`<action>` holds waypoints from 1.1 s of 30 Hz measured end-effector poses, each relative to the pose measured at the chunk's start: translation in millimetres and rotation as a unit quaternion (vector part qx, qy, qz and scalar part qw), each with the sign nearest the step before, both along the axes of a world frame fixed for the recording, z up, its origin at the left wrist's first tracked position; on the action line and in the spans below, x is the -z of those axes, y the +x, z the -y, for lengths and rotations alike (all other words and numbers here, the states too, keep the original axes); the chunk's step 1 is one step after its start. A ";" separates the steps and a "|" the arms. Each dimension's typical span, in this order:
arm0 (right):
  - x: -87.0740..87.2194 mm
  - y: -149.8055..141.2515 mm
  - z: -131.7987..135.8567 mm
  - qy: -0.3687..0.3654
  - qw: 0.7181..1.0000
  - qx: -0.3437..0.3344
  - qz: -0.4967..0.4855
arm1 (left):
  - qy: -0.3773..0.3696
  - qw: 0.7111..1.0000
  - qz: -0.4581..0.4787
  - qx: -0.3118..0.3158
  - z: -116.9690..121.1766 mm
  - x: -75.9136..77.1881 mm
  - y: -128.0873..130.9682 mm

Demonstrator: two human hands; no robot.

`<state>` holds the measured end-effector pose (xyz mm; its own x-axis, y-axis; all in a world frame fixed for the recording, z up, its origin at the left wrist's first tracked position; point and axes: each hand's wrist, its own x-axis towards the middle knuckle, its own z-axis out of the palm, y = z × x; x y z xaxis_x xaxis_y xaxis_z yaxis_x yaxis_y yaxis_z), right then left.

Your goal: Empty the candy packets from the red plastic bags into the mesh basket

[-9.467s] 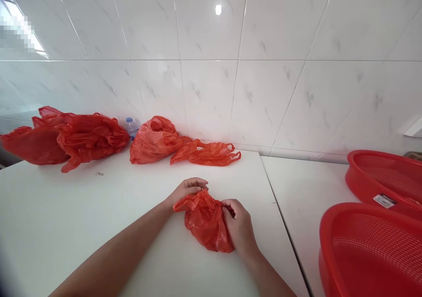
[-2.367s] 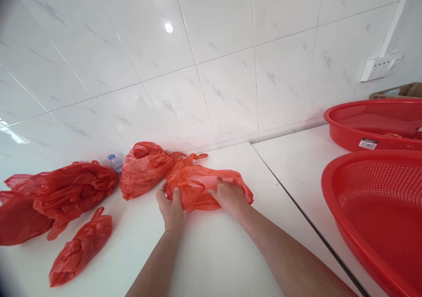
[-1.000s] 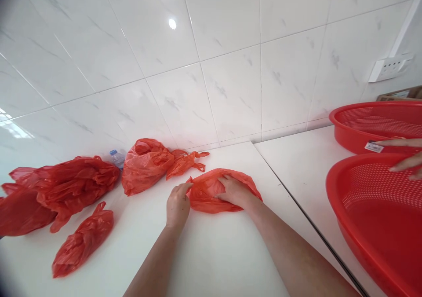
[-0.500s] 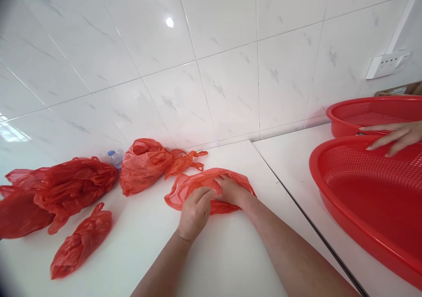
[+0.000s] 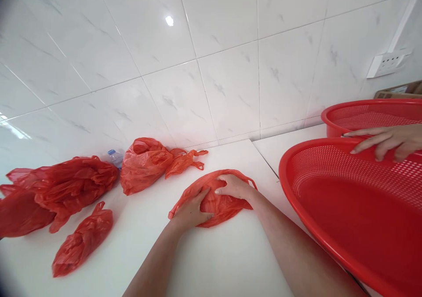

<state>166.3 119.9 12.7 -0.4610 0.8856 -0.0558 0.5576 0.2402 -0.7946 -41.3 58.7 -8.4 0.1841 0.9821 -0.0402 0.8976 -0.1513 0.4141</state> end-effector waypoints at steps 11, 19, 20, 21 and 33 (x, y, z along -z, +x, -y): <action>7.4 -13.7 7.8 0.088 0.995 0.032 0.035 | 0.013 1.000 -0.006 0.008 -0.1 6.9 1.2; 3.9 -17.7 9.5 0.156 0.987 0.023 0.044 | 0.182 0.981 0.057 -0.025 0.0 -1.6 12.9; 3.8 -18.0 9.7 0.162 0.985 0.033 0.044 | 0.224 0.972 0.061 -0.023 0.6 -3.3 13.9; 3.9 -18.1 9.9 0.166 0.984 0.042 0.040 | 0.265 0.962 0.060 -0.021 1.2 -5.0 14.9; 4.6 -19.8 10.2 0.151 0.986 0.067 0.006 | 0.226 0.962 -0.005 -0.150 -11.1 10.1 -2.3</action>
<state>146.5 109.7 8.1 -0.3398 0.9156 0.2151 0.6100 0.3887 -0.6905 -43.6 69.8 -18.5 -0.1092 0.9085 0.4034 0.9325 -0.0469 0.3580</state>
